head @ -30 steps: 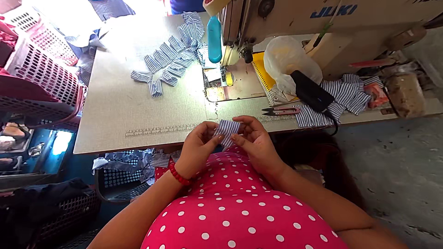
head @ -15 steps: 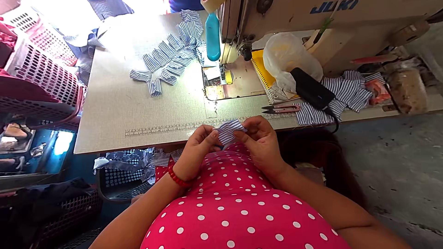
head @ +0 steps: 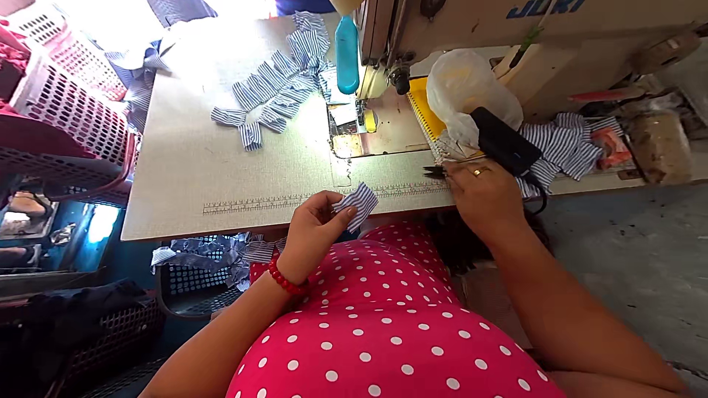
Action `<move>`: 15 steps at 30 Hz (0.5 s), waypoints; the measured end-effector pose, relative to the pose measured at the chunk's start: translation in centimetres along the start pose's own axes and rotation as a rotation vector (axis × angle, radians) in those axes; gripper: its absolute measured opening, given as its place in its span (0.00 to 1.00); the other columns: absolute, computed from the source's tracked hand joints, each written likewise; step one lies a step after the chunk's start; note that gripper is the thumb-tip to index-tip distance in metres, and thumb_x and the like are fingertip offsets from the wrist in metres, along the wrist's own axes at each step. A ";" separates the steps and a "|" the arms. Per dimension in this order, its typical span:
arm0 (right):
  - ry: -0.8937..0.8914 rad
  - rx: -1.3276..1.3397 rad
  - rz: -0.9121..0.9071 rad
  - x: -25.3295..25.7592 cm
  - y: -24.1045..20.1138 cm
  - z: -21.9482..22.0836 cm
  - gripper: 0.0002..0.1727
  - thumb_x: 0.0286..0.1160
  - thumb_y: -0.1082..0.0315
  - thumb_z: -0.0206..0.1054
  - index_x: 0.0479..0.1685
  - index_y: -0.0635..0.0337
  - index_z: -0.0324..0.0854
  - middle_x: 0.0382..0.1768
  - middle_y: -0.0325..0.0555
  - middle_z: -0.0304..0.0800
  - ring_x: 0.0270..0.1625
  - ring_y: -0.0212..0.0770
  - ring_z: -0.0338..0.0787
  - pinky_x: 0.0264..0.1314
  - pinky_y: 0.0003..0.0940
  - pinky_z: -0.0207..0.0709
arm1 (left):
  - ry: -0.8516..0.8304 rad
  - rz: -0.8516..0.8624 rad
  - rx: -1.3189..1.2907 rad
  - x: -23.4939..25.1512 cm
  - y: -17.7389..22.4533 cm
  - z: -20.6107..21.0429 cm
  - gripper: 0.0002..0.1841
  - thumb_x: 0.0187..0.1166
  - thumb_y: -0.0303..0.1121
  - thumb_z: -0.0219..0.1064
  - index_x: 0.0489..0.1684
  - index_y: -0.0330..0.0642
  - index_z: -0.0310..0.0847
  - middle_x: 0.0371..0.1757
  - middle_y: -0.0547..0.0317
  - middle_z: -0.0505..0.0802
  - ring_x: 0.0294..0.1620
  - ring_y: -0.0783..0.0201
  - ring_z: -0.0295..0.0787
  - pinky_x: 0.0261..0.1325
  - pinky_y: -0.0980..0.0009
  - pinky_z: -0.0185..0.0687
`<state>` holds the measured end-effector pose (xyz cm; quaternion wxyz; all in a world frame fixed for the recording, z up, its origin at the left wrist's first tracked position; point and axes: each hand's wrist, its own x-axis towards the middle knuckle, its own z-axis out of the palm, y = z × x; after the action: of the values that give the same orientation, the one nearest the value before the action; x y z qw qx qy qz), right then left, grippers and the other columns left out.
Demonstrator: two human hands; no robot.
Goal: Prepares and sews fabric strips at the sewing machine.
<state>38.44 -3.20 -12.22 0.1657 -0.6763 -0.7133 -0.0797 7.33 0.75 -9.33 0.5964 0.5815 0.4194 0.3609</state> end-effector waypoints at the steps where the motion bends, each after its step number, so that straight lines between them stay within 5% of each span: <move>1: 0.025 -0.019 -0.020 -0.1 0.4 0.3 0.16 0.83 0.77 0.59 0.63 0.69 0.85 0.52 0.67 0.91 0.57 0.70 0.90 0.58 0.66 0.81 | 0.002 0.010 0.016 0.0 0.0 0.0 0.08 0.76 0.26 0.74 0.49 0.41 0.85 0.31 0.62 0.91 0.27 0.72 0.86 0.35 0.76 0.86; 5: 0.041 0.226 0.044 0.2 -1.8 -1.0 0.17 0.86 0.74 0.51 0.61 0.74 0.83 0.53 0.69 0.88 0.58 0.68 0.88 0.61 0.64 0.80 | 0.044 0.079 0.048 0.1 0.1 0.1 0.07 0.76 0.26 0.73 0.47 0.41 0.85 0.30 0.64 0.91 0.26 0.75 0.86 0.34 0.78 0.85; 8: -0.172 0.805 0.149 -0.6 -6.5 -2.5 0.19 0.91 0.62 0.49 0.59 0.64 0.82 0.41 0.46 0.86 0.37 0.36 0.83 0.40 0.36 0.80 | 0.070 0.097 0.079 0.1 0.1 0.2 0.07 0.76 0.26 0.73 0.46 0.40 0.84 0.30 0.65 0.90 0.26 0.76 0.86 0.34 0.79 0.86; 10: -0.365 1.184 0.176 -0.9 -9.0 -2.2 0.18 0.92 0.58 0.50 0.51 0.58 0.83 0.29 0.31 0.77 0.26 0.22 0.73 0.30 0.20 0.70 | 0.066 0.107 0.093 0.2 0.2 0.4 0.07 0.76 0.27 0.74 0.46 0.40 0.84 0.29 0.65 0.90 0.25 0.76 0.85 0.32 0.79 0.84; 15: -0.566 1.590 0.342 -0.3 -11.2 -1.4 0.18 0.94 0.58 0.48 0.40 0.54 0.81 0.18 0.27 0.67 0.17 0.19 0.61 0.20 0.14 0.54 | 0.018 0.118 0.137 0.1 0.3 0.7 0.07 0.76 0.27 0.74 0.46 0.41 0.84 0.28 0.65 0.88 0.24 0.76 0.83 0.30 0.80 0.82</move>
<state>27.51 -4.74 -9.78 0.4158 -0.4520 -0.4600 0.6413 7.98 0.57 -9.09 0.5291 0.6414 0.4133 0.3712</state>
